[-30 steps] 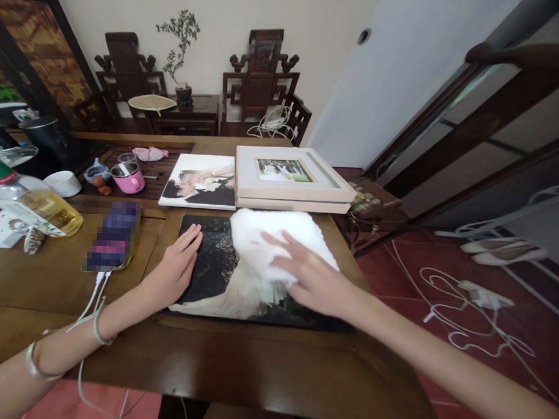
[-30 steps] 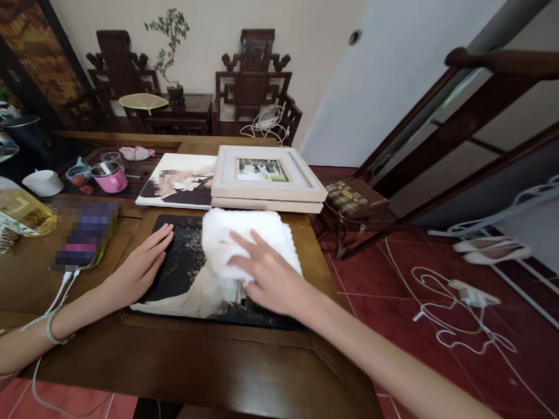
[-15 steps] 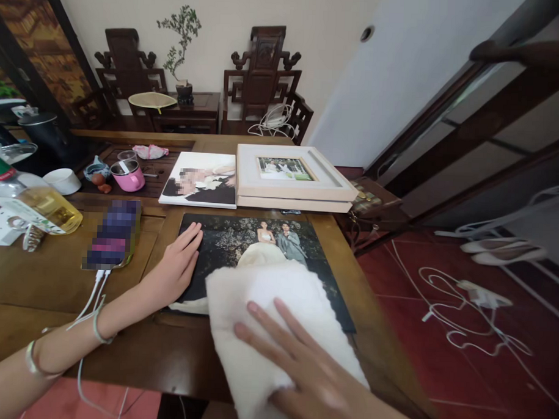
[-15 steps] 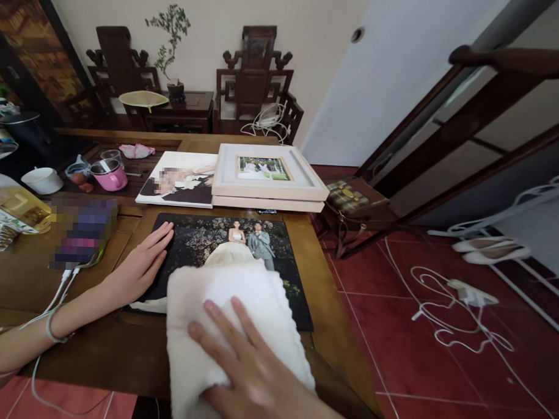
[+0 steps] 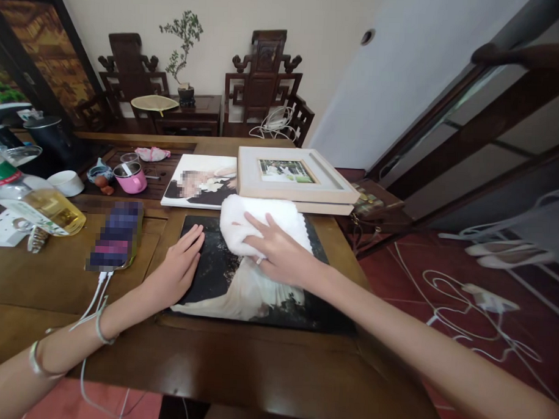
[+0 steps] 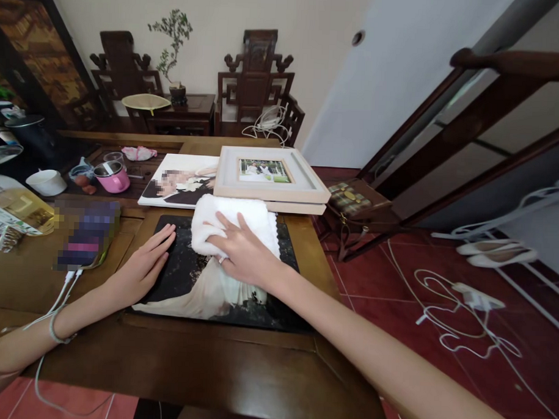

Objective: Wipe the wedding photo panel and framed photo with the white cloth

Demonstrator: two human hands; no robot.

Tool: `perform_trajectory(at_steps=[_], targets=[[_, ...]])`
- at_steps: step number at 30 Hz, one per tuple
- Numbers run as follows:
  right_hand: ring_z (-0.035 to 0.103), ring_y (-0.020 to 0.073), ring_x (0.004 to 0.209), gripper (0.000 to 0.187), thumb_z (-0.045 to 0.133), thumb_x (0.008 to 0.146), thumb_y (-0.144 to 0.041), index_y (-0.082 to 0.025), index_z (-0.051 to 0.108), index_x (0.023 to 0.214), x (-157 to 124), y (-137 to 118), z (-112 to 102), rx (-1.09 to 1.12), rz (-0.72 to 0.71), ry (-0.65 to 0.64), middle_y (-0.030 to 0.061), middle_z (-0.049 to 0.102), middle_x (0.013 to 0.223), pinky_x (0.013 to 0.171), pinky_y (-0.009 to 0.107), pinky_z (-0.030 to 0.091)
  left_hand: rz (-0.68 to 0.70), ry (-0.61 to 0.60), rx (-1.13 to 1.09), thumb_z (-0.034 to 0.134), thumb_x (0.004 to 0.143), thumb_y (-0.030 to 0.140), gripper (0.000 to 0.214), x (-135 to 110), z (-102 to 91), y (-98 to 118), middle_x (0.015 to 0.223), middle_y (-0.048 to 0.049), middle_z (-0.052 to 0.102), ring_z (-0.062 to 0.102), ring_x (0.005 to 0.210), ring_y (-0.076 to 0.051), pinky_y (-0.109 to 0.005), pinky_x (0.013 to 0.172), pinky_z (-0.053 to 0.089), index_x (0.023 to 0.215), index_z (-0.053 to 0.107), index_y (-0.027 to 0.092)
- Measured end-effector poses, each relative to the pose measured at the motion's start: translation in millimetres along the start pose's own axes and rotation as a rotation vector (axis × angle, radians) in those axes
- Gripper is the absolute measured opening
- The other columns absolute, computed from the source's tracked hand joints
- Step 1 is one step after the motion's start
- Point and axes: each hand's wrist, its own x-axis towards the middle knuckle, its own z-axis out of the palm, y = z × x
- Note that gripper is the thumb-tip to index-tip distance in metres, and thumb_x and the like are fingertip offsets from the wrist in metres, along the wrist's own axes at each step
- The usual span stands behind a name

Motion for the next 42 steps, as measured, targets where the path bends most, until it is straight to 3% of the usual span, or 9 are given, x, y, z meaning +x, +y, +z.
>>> perform_trajectory(at_steps=[6, 11, 17, 21, 26, 32, 34, 38, 42], targets=[[0.017, 0.0381, 0.139, 0.041, 0.051, 0.062, -0.001, -0.016, 0.068, 0.096, -45, -58, 10, 0.078, -0.063, -0.033, 0.0133, 0.038, 0.147, 0.107, 0.07, 0.01, 0.011, 0.007, 0.006, 0.027, 0.097, 0.02, 0.046, 1, 0.5, -1, 0.15, -0.0182, 0.031, 0.023, 0.142, -0.025, -0.049, 0.114, 0.025, 0.14, 0.037, 0.008], [0.02, 0.0287, 0.14, 0.033, 0.05, 0.062, -0.006, -0.021, 0.069, 0.085, -76, -98, 5, 0.193, -0.171, -0.055, 0.0022, 0.043, 0.145, 0.115, 0.055, 0.004, -0.012, -0.015, 0.014, 0.027, 0.097, 0.022, 0.046, 2, 0.0, 0, 0.151, -0.0196, 0.03, 0.021, 0.142, -0.026, -0.048, 0.114, 0.024, 0.139, 0.038, 0.006], [0.024, 0.0296, 0.139, 0.042, 0.048, 0.064, -0.003, -0.017, 0.067, 0.099, -49, -61, -5, 0.141, -0.024, -0.092, 0.0094, 0.04, 0.146, 0.112, 0.06, 0.015, 0.008, 0.007, 0.005, 0.027, 0.097, 0.02, 0.045, 0, 1.5, -2, 0.151, -0.0181, 0.031, 0.022, 0.142, -0.025, -0.05, 0.113, 0.025, 0.14, 0.037, 0.009], [0.025, 0.0323, 0.138, 0.044, 0.047, 0.07, -0.001, -0.013, 0.062, 0.11, -14, -27, -2, 0.044, 0.105, -0.037, 0.0164, 0.052, 0.136, 0.11, 0.061, 0.02, 0.006, 0.016, -0.015, 0.028, 0.097, 0.021, 0.045, 0, 1.2, -1, 0.151, -0.0159, 0.031, 0.022, 0.142, -0.024, -0.05, 0.113, 0.025, 0.14, 0.038, 0.01], [0.015, 0.0365, 0.14, 0.046, 0.052, 0.067, -0.001, -0.017, 0.063, 0.11, 11, -35, 4, 0.029, 0.088, -0.079, 0.0126, 0.04, 0.147, 0.108, 0.067, 0.013, -0.083, 0.11, -0.125, 0.03, 0.098, 0.031, 0.047, 4, -8.0, 7, 0.147, -0.0142, 0.038, 0.033, 0.138, -0.022, -0.042, 0.115, 0.025, 0.138, 0.042, 0.009], [0.008, 0.0327, 0.142, 0.039, 0.061, 0.066, -0.017, -0.019, 0.066, 0.105, -17, -72, 9, 0.198, -0.354, -0.223, 0.0084, 0.037, 0.149, 0.11, 0.064, -0.003, -0.135, 0.258, -0.192, 0.028, 0.099, 0.037, 0.05, 5, -15.4, 13, 0.147, -0.0113, 0.04, 0.035, 0.137, -0.022, -0.042, 0.115, 0.023, 0.139, 0.042, 0.012], [0.009, 0.0271, 0.143, 0.037, 0.057, 0.068, -0.015, -0.019, 0.066, 0.103, -34, -77, 0, 0.272, -0.392, -0.255, 0.0055, 0.04, 0.148, 0.113, 0.056, -0.004, -0.126, 0.248, -0.169, 0.026, 0.099, 0.037, 0.05, 5, -14.7, 12, 0.145, -0.0125, 0.042, 0.036, 0.136, -0.022, -0.042, 0.115, 0.025, 0.139, 0.043, 0.01], [0.023, 0.0192, 0.14, 0.042, 0.048, 0.066, -0.004, -0.019, 0.065, 0.102, -60, -74, -27, 0.325, -0.197, -0.304, 0.0057, 0.053, 0.138, 0.117, 0.044, 0.007, -0.041, 0.124, -0.054, 0.032, 0.098, 0.034, 0.048, 5, -10.2, 10, 0.146, -0.0135, 0.04, 0.037, 0.136, -0.023, -0.043, 0.113, 0.029, 0.139, 0.042, 0.01], [0.045, 0.0253, 0.128, 0.034, 0.043, 0.073, -0.004, -0.021, 0.062, 0.094, -56, -53, -34, 0.322, 0.048, -0.119, 0.0068, 0.064, 0.123, 0.108, 0.048, 0.03, 0.045, 0.045, 0.008, 0.036, 0.097, 0.029, 0.044, 3, -4.9, 5, 0.144, -0.0142, 0.044, 0.036, 0.136, -0.024, -0.044, 0.112, 0.032, 0.135, 0.047, 0.01]])
